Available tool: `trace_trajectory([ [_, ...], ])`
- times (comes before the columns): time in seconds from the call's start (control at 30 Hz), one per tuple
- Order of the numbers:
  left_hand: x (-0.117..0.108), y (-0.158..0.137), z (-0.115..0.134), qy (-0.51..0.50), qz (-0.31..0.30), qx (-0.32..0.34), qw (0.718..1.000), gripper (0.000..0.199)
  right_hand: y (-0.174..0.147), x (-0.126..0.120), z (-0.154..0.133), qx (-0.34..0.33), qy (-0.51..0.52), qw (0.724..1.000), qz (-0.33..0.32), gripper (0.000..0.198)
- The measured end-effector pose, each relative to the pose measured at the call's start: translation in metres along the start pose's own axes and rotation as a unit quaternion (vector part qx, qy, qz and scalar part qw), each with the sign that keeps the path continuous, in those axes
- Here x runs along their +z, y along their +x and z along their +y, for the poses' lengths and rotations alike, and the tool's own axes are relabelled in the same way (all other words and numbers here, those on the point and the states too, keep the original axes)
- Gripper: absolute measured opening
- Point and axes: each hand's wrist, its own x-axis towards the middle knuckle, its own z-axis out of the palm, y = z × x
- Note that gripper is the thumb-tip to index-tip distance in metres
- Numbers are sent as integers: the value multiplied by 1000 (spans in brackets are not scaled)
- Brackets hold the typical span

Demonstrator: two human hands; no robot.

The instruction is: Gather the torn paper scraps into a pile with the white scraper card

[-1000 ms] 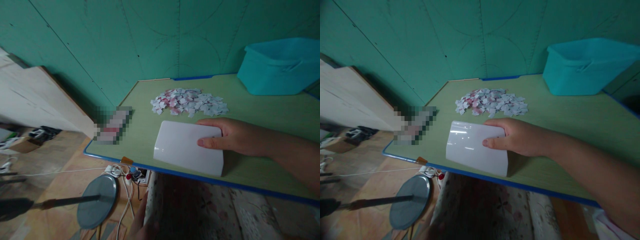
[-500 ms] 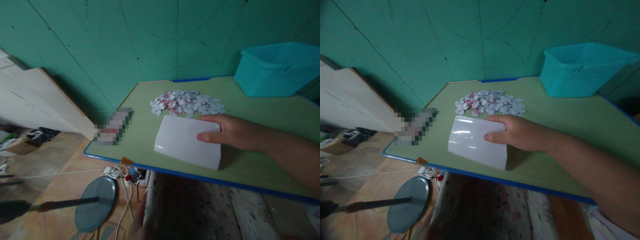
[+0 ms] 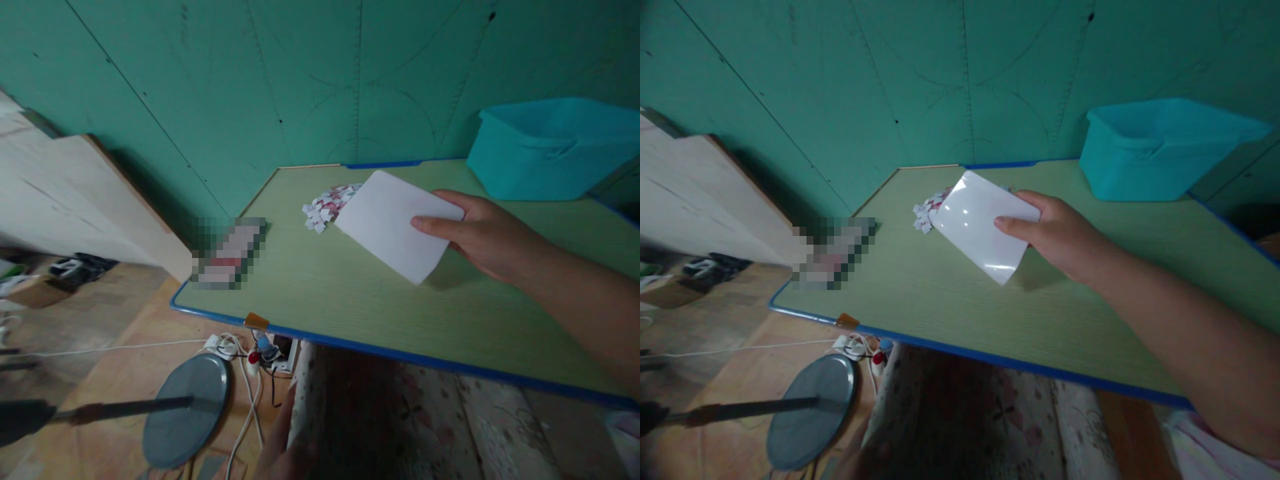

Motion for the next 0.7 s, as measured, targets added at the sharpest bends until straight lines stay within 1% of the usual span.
trace_trajectory([
  [0.1,2,-1,-2,-48,1,-23,999,83,1,-3,3,-20,-16,1000,0,36],
  [0.17,5,-1,-3,-57,9,-28,998,84,1,-3,4,-26,-12,1000,7,38],
  [0.27,7,-2,-2,-71,1,-17,997,82,1,-2,4,-17,2,1000,24,32],
  [0.33,7,-2,-1,-78,-7,-21,997,85,1,-1,3,-4,12,999,51,29],
  [0.4,6,-3,0,-76,-10,-16,997,88,2,1,2,8,28,996,85,30],
  [0.47,4,-2,1,-59,-8,-6,998,81,2,3,0,14,47,993,109,33],
  [0.6,1,0,0,-31,-22,-5,999,55,2,6,-3,17,68,992,108,32],
  [0.7,-1,3,-5,-58,-32,-7,998,51,1,6,-4,17,81,991,107,30],
])
